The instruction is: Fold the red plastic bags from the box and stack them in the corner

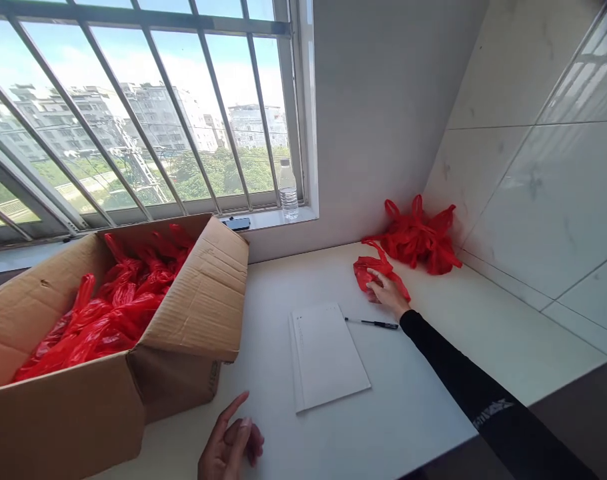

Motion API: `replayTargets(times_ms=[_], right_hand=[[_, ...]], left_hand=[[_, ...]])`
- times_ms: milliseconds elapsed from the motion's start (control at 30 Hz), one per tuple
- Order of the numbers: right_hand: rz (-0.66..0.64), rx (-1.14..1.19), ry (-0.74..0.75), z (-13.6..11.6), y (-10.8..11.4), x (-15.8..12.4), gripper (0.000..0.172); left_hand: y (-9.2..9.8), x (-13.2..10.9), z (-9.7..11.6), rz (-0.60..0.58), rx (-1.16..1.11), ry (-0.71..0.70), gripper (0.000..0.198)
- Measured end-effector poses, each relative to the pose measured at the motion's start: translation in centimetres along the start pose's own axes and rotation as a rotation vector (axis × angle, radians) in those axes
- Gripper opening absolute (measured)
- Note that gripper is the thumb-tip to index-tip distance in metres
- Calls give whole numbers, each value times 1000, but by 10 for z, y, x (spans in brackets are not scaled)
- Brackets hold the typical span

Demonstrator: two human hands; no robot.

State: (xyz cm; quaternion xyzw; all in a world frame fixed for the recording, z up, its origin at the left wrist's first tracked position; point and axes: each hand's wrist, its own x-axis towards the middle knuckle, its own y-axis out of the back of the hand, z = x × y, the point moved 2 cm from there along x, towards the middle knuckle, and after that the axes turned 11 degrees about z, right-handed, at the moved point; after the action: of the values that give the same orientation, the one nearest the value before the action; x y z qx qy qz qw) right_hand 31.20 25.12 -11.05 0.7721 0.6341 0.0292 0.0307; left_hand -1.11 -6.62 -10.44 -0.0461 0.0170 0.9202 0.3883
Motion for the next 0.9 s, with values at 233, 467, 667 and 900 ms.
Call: replayTargets(times_ms=[233,467,667,900], right_hand=[[77,-57,109,-18,-4,3,29],[-20,96,349,-75,-20,-59,42],[-259,142,483,-99,-34,-159,35],[-898,134,758,-56,-49,-259,66]], left_hand=[[-4,-9,7,-26,25,-20,59],[-6,-12,9,-29,68,-34,53],[-25,-9,9,-51,-91,116,50],[-71,-6,13,-140,-437,615,27]])
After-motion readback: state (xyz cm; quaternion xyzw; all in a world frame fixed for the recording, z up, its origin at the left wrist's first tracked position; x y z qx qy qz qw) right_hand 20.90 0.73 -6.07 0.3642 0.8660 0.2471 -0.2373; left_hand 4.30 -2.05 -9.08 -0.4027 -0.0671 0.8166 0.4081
